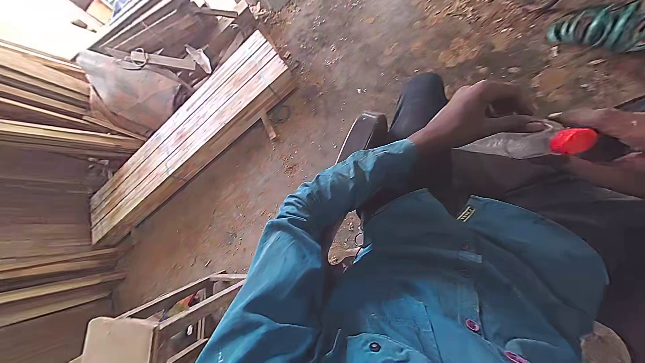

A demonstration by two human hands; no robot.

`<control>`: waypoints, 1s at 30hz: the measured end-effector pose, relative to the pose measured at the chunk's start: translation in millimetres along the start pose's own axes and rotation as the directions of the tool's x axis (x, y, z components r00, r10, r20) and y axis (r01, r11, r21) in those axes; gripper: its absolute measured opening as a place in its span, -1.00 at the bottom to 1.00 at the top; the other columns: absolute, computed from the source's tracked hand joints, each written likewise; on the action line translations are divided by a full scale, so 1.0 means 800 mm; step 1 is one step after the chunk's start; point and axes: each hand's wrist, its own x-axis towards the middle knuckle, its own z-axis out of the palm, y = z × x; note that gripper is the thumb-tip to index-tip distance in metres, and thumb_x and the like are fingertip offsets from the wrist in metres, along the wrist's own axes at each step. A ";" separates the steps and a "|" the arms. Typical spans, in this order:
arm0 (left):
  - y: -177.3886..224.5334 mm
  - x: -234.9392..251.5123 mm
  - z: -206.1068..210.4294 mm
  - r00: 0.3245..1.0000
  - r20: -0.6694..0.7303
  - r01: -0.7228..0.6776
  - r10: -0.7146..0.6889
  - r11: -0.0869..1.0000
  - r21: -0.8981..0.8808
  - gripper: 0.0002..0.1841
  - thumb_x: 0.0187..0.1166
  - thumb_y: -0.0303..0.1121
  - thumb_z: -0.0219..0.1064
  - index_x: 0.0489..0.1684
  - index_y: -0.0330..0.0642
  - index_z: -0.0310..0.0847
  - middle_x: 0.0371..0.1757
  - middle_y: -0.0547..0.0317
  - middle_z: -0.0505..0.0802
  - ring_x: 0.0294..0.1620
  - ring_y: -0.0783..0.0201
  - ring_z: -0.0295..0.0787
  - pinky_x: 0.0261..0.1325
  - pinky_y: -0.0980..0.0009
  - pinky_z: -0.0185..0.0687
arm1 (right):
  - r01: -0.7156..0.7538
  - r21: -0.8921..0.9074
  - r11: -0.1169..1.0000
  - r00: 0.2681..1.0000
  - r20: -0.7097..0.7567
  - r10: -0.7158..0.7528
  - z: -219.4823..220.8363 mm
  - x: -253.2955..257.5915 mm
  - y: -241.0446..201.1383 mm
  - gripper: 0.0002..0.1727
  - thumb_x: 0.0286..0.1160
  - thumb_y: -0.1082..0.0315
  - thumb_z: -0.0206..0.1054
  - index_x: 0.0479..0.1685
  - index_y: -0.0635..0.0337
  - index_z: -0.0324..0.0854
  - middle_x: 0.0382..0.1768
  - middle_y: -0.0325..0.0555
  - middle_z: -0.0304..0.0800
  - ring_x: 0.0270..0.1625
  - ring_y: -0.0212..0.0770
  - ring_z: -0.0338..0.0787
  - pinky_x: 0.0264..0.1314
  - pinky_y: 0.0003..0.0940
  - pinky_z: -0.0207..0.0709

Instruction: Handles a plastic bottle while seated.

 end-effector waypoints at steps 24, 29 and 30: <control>0.006 0.002 0.016 0.672 0.327 0.736 -0.665 0.551 -0.392 -0.14 0.76 0.39 -0.37 0.23 -0.18 0.65 -0.11 0.06 0.84 -0.10 0.19 0.83 0.06 0.15 0.78 | 0.019 0.047 0.999 0.998 0.067 -0.022 -0.008 0.046 -0.120 -0.28 0.23 -0.20 0.54 0.31 0.10 0.75 -0.11 0.07 0.80 -0.12 -0.05 0.76 0.00 -0.12 0.66; 0.010 0.005 0.010 0.703 0.369 0.699 -0.608 0.496 -0.515 -0.23 0.80 0.35 -0.29 0.24 -0.15 0.60 -0.06 0.05 0.84 -0.07 0.07 0.87 0.06 -0.01 0.85 | 0.042 0.014 0.999 0.998 -0.043 -0.042 -0.015 0.046 -0.113 -0.34 0.13 -0.05 0.65 0.13 0.27 0.75 0.04 0.17 0.84 0.10 0.08 0.84 0.23 -0.02 0.70; 0.014 0.005 0.010 0.710 0.351 0.690 -0.610 0.504 -0.520 -0.25 0.80 0.34 -0.30 0.20 -0.10 0.63 -0.07 0.10 0.82 -0.06 0.09 0.85 0.08 -0.02 0.83 | 0.045 0.000 0.999 0.997 -0.069 -0.045 -0.017 0.045 -0.113 -0.33 0.16 -0.09 0.63 0.11 0.29 0.74 0.04 0.16 0.85 0.13 0.05 0.84 0.26 -0.04 0.70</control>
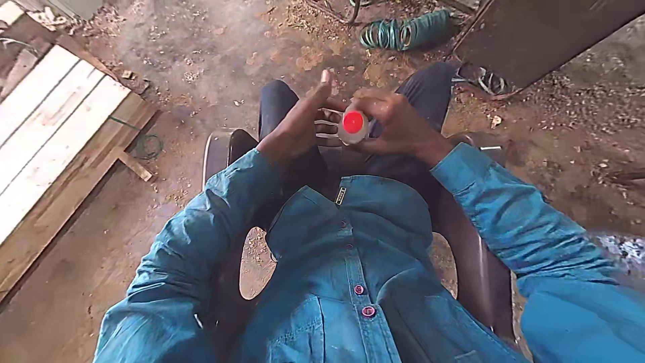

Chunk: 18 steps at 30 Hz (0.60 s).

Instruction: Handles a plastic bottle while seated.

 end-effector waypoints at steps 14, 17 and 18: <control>-0.027 0.020 -0.024 0.943 0.103 -0.327 0.318 0.813 0.482 -0.68 0.84 -0.17 0.10 -0.11 -0.18 0.70 -0.30 0.19 0.84 -0.34 0.33 0.87 -0.21 0.27 0.88 | -0.054 0.089 0.995 0.998 -0.021 0.056 0.009 0.001 -0.002 -0.30 0.16 -0.17 0.61 0.00 0.33 0.71 -0.27 -0.04 0.83 -0.21 -0.20 0.83 -0.08 -0.23 0.71; -0.020 0.009 -0.016 0.950 0.070 -0.294 0.305 0.794 0.532 -0.69 0.83 -0.15 0.11 -0.07 -0.13 0.73 -0.30 0.25 0.86 -0.33 0.38 0.86 -0.17 0.29 0.88 | -0.062 0.106 0.992 0.998 0.026 0.059 0.010 0.000 0.003 -0.31 0.19 -0.18 0.60 -0.03 0.35 0.72 -0.23 0.00 0.86 -0.15 -0.18 0.86 0.01 -0.24 0.73; -0.019 0.008 -0.014 0.955 0.062 -0.276 0.290 0.794 0.541 -0.69 0.82 -0.15 0.11 -0.04 -0.12 0.73 -0.28 0.25 0.86 -0.33 0.39 0.86 -0.17 0.29 0.88 | -0.071 0.112 0.991 0.997 0.041 0.067 0.010 -0.001 0.004 -0.31 0.19 -0.18 0.59 -0.04 0.34 0.72 -0.23 0.01 0.86 -0.14 -0.18 0.87 0.01 -0.23 0.73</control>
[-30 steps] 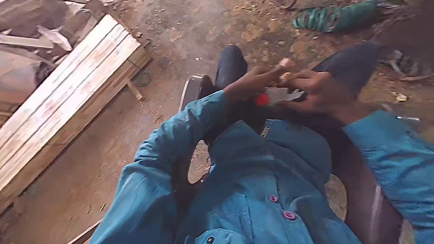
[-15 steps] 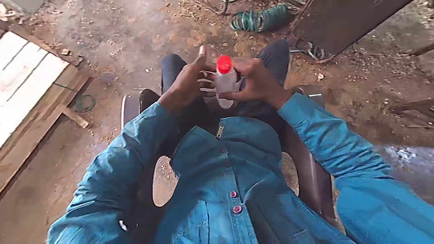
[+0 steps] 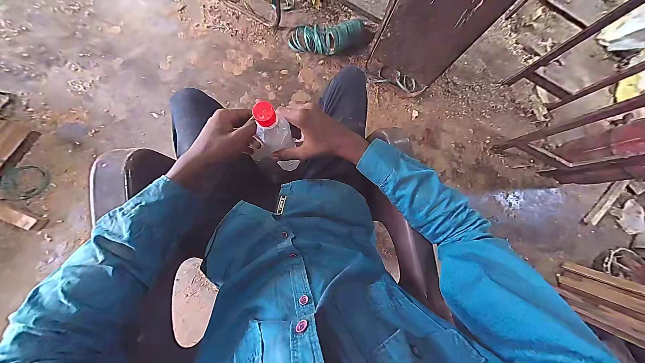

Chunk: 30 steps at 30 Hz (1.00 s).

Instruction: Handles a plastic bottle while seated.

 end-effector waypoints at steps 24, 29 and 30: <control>-0.025 0.002 -0.060 0.945 0.273 -0.314 0.180 0.729 0.609 -0.56 0.67 0.02 0.24 0.20 -0.11 0.78 0.03 -0.04 0.88 0.19 -0.06 0.79 0.37 -0.24 0.56 | -0.035 -0.002 0.999 0.994 0.103 0.035 -0.008 -0.003 -0.003 -0.30 0.20 -0.30 0.53 -0.09 0.24 0.75 -0.32 -0.10 0.86 -0.27 -0.26 0.86 -0.14 -0.20 0.73; -0.009 -0.003 -0.096 0.935 -0.294 0.027 0.200 0.785 0.619 -0.44 0.80 0.06 0.03 0.47 -0.20 0.57 0.32 -0.11 0.80 0.44 0.01 0.69 0.55 0.02 0.52 | -0.068 -0.034 0.997 0.997 0.043 0.069 -0.007 -0.005 -0.003 -0.29 0.18 -0.37 0.48 -0.25 0.20 0.73 -0.46 -0.16 0.78 -0.42 -0.32 0.77 -0.31 -0.25 0.65; -0.010 -0.003 -0.102 0.919 -0.336 0.056 0.208 0.773 0.632 -0.43 0.76 0.08 0.07 0.44 -0.22 0.58 0.33 -0.15 0.78 0.45 -0.01 0.68 0.57 0.01 0.48 | -0.091 -0.040 0.995 0.995 0.035 0.092 -0.009 -0.005 -0.004 -0.30 0.19 -0.38 0.48 -0.25 0.19 0.73 -0.47 -0.19 0.77 -0.43 -0.36 0.75 -0.32 -0.29 0.64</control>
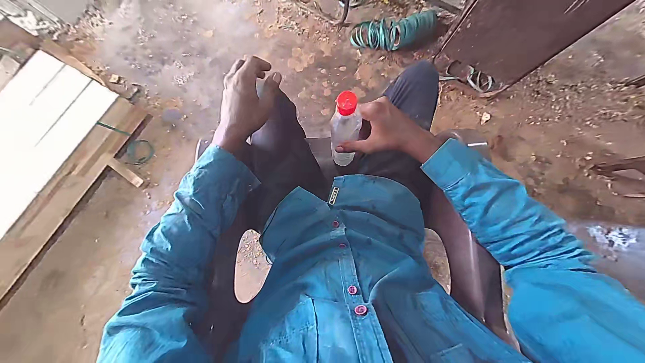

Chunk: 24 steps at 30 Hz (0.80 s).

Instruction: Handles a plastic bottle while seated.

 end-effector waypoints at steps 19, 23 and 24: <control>0.048 -0.023 -0.014 0.932 0.344 -0.054 -0.109 0.901 0.430 0.53 -0.41 0.30 0.83 0.88 0.79 -0.24 0.97 0.11 -0.49 0.90 -0.44 -0.74 0.61 -0.75 -0.53 | -0.230 -0.073 0.970 0.973 -0.009 0.230 -0.021 0.001 -0.016 -0.18 0.22 -0.48 0.38 -0.16 0.24 0.74 -0.46 -0.15 0.71 -0.42 -0.29 0.69 -0.23 -0.18 0.56; 0.030 -0.023 0.001 0.849 0.493 -0.063 -0.191 0.889 0.453 0.34 -0.13 0.16 0.83 0.88 0.68 -0.07 0.96 0.01 0.03 0.91 -0.43 -0.27 0.63 -0.70 -0.35 | -0.237 -0.086 0.968 0.971 0.019 0.239 -0.024 0.000 -0.016 -0.21 0.22 -0.47 0.40 -0.37 0.25 0.61 -0.53 -0.16 0.59 -0.45 -0.25 0.61 -0.25 -0.13 0.47; 0.022 -0.020 0.004 0.824 0.533 -0.068 -0.193 0.899 0.432 0.29 -0.05 0.16 0.81 0.89 0.56 -0.01 0.88 0.00 0.26 0.86 -0.33 0.05 0.60 -0.65 -0.07 | -0.234 -0.091 0.968 0.971 0.029 0.237 -0.024 0.001 -0.016 -0.20 0.22 -0.47 0.40 -0.40 0.25 0.59 -0.53 -0.14 0.58 -0.44 -0.22 0.61 -0.23 -0.09 0.46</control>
